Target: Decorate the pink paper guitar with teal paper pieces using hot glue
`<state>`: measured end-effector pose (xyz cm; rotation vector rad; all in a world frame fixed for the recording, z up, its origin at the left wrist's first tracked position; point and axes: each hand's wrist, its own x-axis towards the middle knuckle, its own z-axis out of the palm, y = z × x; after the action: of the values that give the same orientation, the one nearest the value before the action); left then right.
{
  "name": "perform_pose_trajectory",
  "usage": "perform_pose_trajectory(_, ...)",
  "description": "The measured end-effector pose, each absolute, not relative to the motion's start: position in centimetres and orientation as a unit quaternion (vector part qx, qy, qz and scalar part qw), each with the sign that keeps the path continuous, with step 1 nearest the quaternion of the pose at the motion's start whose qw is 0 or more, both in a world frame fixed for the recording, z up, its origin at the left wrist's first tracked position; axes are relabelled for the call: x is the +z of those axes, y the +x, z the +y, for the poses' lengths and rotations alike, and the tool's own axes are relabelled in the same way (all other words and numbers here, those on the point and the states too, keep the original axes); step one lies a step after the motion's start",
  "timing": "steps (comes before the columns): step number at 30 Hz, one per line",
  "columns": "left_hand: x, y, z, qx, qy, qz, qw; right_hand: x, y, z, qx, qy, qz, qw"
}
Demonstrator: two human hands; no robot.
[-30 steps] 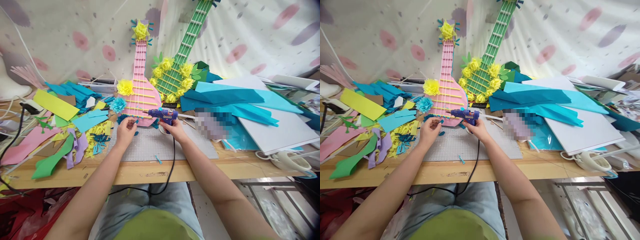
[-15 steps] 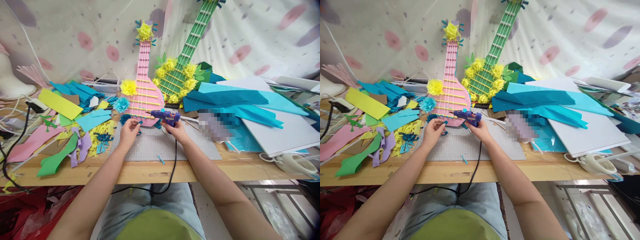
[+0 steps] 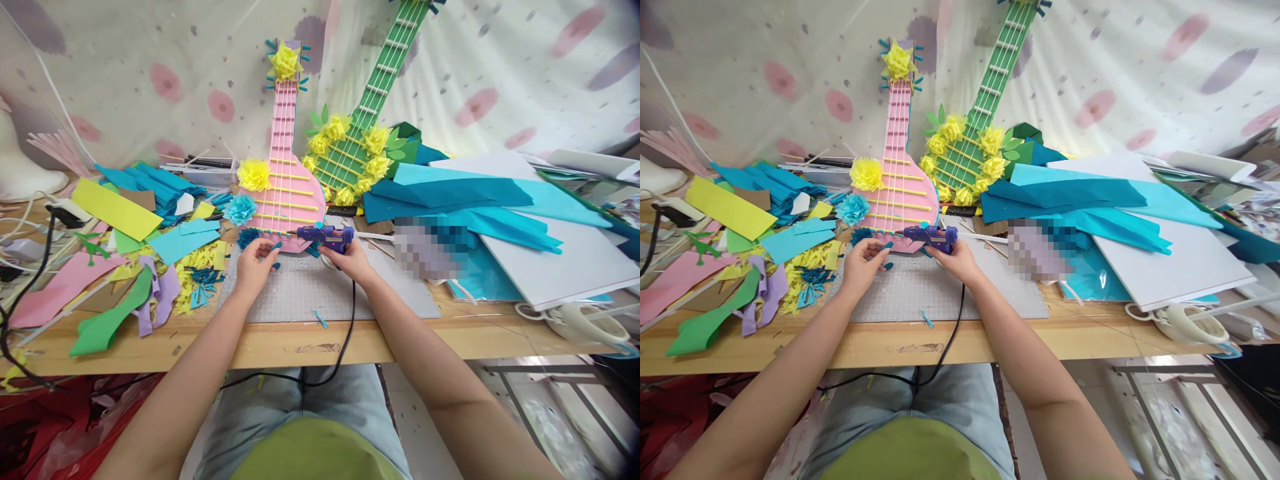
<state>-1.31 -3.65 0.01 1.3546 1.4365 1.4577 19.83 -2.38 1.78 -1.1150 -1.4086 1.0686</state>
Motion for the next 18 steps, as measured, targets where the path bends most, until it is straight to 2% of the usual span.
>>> perform_pose_trajectory(4,0.0,-1.4,-3.7,0.566,0.526,0.546,0.325,2.7,20.9,-2.0,0.386,-0.490,-0.550,0.555)
perform_pose_trajectory(8,0.0,-1.5,-3.7,0.563,0.538,0.542,0.316,3.0,24.2,-0.7,0.273,-0.590,-0.491,0.580)
perform_pose_trajectory(10,0.0,-1.6,-3.8,0.561,0.546,0.544,0.302,2.8,26.2,-0.1,0.203,-0.644,-0.493,0.548)
perform_pose_trajectory(12,0.0,-1.6,-3.7,0.559,0.560,0.543,0.281,2.2,27.7,0.2,0.165,-0.690,-0.522,0.473)
perform_pose_trajectory(15,-0.1,-1.6,-3.6,0.555,0.577,0.540,0.258,1.3,28.3,0.3,0.149,-0.724,-0.562,0.370)
perform_pose_trajectory(18,-0.2,-1.7,-3.4,0.557,0.575,0.544,0.252,0.8,27.5,0.6,0.147,-0.734,-0.582,0.319)
